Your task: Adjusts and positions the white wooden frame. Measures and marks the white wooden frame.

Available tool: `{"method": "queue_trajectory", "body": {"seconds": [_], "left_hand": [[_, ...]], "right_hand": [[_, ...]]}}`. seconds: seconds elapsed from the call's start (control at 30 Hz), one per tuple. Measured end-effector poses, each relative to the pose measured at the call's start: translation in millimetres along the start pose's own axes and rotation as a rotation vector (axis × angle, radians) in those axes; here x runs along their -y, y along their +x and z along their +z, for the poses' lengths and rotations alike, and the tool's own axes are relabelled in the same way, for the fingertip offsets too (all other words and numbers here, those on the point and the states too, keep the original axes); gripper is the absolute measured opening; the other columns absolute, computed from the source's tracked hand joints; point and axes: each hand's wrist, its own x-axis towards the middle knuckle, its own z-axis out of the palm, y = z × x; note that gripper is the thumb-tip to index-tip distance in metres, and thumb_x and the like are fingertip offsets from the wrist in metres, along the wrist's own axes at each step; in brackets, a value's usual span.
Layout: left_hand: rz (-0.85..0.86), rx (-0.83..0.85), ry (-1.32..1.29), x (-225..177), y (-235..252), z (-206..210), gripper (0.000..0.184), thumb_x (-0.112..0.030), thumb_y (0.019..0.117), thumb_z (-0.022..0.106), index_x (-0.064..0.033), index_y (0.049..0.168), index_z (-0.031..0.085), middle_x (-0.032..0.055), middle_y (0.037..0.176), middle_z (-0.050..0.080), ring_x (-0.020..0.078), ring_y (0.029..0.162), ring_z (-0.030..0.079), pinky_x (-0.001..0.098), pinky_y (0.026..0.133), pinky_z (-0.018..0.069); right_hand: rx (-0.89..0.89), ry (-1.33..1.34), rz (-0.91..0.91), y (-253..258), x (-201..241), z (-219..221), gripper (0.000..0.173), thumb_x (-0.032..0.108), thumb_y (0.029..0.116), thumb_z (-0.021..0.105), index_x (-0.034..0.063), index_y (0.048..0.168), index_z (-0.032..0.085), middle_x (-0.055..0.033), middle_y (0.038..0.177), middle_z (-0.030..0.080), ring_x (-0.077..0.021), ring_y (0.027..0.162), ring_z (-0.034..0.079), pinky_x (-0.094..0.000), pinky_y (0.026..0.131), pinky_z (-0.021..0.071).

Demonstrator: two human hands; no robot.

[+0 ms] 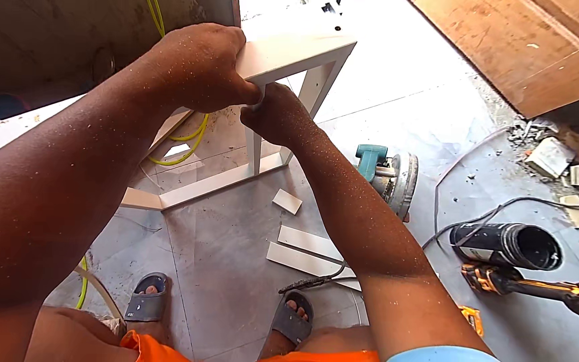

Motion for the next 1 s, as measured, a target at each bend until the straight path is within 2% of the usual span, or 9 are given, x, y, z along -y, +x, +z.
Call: {"method": "queue_trajectory", "body": {"seconds": [0.13,0.37,0.57,0.63,0.7,0.8,0.93,1.0], "left_hand": [[-0.002,0.004,-0.008,1,0,-1,0.049,-0.051,0.0943,0.065,-0.0063,0.112,0.056,0.0154,0.1,0.061,0.0345,0.098,0.061,0.0619,0.08,0.0447],[0.003,0.001,-0.026,2,2,-1,0.051,-0.05,0.0948,0.065,-0.005,0.116,0.057,0.0172,0.104,0.062,0.0361,0.102,0.061,0.0641,0.083,0.0445],[0.003,-0.013,-0.047,4,2,1,0.051,-0.051,0.0948,0.064,-0.0045,0.115,0.057,0.0159,0.1,0.062,0.034,0.097,0.061,0.0619,0.08,0.0442],[0.013,-0.022,-0.085,7,5,4,0.049,-0.05,0.094,0.065,-0.0064,0.116,0.059,0.0128,0.098,0.063,0.029,0.093,0.062,0.0579,0.078,0.0458],[0.032,-0.008,-0.154,9,5,6,0.048,-0.045,0.0944,0.066,-0.0085,0.124,0.06,0.0112,0.104,0.064,0.0239,0.096,0.063,0.0542,0.082,0.0482],[0.064,-0.037,-0.202,9,5,8,0.042,-0.042,0.0924,0.068,-0.0112,0.121,0.063,0.0066,0.102,0.066,0.016,0.092,0.064,0.0457,0.08,0.0503],[0.054,-0.035,-0.187,9,5,8,0.043,-0.043,0.0918,0.067,-0.0107,0.119,0.062,0.0074,0.1,0.065,0.0181,0.09,0.063,0.0479,0.078,0.0491],[0.032,-0.022,-0.176,8,5,6,0.045,-0.044,0.0931,0.066,-0.0101,0.123,0.061,0.0094,0.103,0.065,0.0211,0.094,0.063,0.0509,0.08,0.0488]], "right_hand": [[0.032,-0.004,0.004,0,2,-2,0.03,0.023,0.0958,0.06,-0.0002,0.113,0.067,-0.0151,0.103,0.07,-0.0262,0.101,0.067,-0.0451,0.088,0.0501],[0.093,0.002,0.029,-2,-1,-5,0.047,0.027,0.0957,0.064,-0.0008,0.133,0.058,-0.0183,0.12,0.067,-0.0291,0.114,0.065,-0.0471,0.098,0.0494],[0.138,0.013,0.013,-3,-2,-11,0.053,0.033,0.0955,0.069,-0.0004,0.135,0.057,-0.0184,0.126,0.066,-0.0282,0.119,0.063,-0.0467,0.103,0.047],[0.162,0.008,0.041,-2,-1,-13,0.06,0.035,0.095,0.07,0.0005,0.141,0.052,-0.0182,0.13,0.064,-0.0281,0.124,0.061,-0.0466,0.106,0.0453],[0.175,0.006,0.061,-2,0,-13,0.064,0.036,0.0941,0.071,0.0013,0.143,0.049,-0.0179,0.131,0.063,-0.0281,0.124,0.061,-0.0467,0.106,0.0454],[0.187,0.011,0.054,-3,-1,-12,0.065,0.034,0.0938,0.072,0.0013,0.145,0.048,-0.0182,0.133,0.062,-0.028,0.124,0.061,-0.0463,0.107,0.0452],[0.197,0.018,0.035,-1,-4,-11,0.066,0.034,0.0942,0.071,0.0011,0.146,0.047,-0.0181,0.134,0.062,-0.0274,0.126,0.06,-0.0457,0.108,0.045],[0.203,0.008,0.038,0,-4,-11,0.067,0.035,0.0941,0.072,0.0014,0.146,0.047,-0.0185,0.135,0.061,-0.0278,0.127,0.06,-0.0464,0.108,0.0444]]}}
